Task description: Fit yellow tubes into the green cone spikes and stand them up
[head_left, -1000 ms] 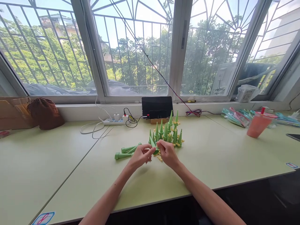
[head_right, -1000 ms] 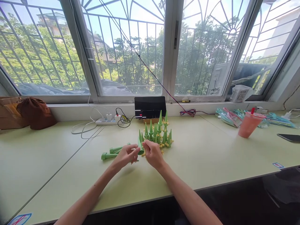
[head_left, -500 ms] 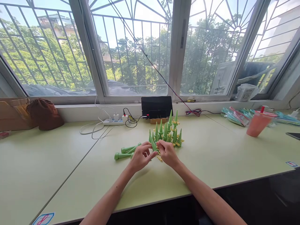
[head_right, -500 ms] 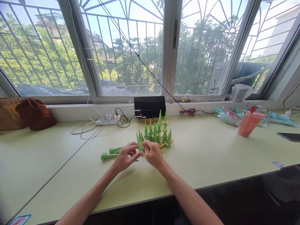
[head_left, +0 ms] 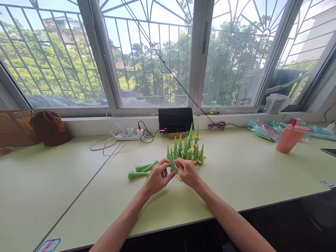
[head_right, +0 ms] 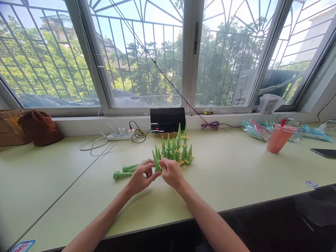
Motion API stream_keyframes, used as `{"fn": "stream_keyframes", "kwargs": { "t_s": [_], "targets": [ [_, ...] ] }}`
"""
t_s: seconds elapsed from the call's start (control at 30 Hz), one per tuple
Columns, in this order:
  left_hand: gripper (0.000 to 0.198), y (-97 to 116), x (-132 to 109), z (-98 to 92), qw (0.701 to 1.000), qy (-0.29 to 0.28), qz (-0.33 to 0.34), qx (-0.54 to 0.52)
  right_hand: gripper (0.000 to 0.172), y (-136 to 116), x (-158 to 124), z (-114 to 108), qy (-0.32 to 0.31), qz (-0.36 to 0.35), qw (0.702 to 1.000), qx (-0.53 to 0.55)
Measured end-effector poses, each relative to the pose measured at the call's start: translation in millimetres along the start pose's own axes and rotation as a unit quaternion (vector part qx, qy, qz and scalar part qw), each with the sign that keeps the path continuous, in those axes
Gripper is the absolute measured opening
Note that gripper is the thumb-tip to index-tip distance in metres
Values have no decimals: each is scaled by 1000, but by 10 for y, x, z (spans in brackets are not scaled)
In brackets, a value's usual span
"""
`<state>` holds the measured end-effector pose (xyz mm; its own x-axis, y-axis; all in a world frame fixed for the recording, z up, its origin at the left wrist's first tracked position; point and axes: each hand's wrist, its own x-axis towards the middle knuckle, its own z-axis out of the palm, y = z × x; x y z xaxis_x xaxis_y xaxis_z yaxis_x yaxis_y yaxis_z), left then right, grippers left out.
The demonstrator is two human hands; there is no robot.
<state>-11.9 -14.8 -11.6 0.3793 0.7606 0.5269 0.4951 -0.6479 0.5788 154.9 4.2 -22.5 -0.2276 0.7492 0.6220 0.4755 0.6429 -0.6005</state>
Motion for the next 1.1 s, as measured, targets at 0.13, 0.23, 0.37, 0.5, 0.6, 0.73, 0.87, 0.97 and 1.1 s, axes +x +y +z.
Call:
{"fn": "stream_keyframes", "kwargs": {
  "t_s": [0.13,0.23,0.37,0.5,0.6,0.73,0.87,0.97,1.1],
  "targets": [
    [18,-16,-12,12,1000,2,16,16,35,14,-5,3,-15,18,1000,10],
    [16,-26,-17,18,999,1,26,35,37,21,-2,6,-20,26,999,22],
    [15,-45,-21,24,997,-4,37,63,39,29,4,11,-17,28,999,16],
    [15,-57,-27,17,994,-10,47,95,40,33,6,18,-12,27,1000,6],
    [16,-57,-30,0,991,-10,65,118,40,26,9,19,-11,30,999,7],
    [21,-65,-34,-22,984,5,95,148,41,16,18,17,-9,30,999,15],
    [24,-101,-44,-29,977,15,123,175,42,16,32,16,-14,36,999,23],
    [25,-127,-39,-23,971,25,132,197,41,9,40,20,-18,45,998,30],
    [25,-110,5,2,978,58,99,176,40,-29,37,17,2,58,997,49]
  ]
}}
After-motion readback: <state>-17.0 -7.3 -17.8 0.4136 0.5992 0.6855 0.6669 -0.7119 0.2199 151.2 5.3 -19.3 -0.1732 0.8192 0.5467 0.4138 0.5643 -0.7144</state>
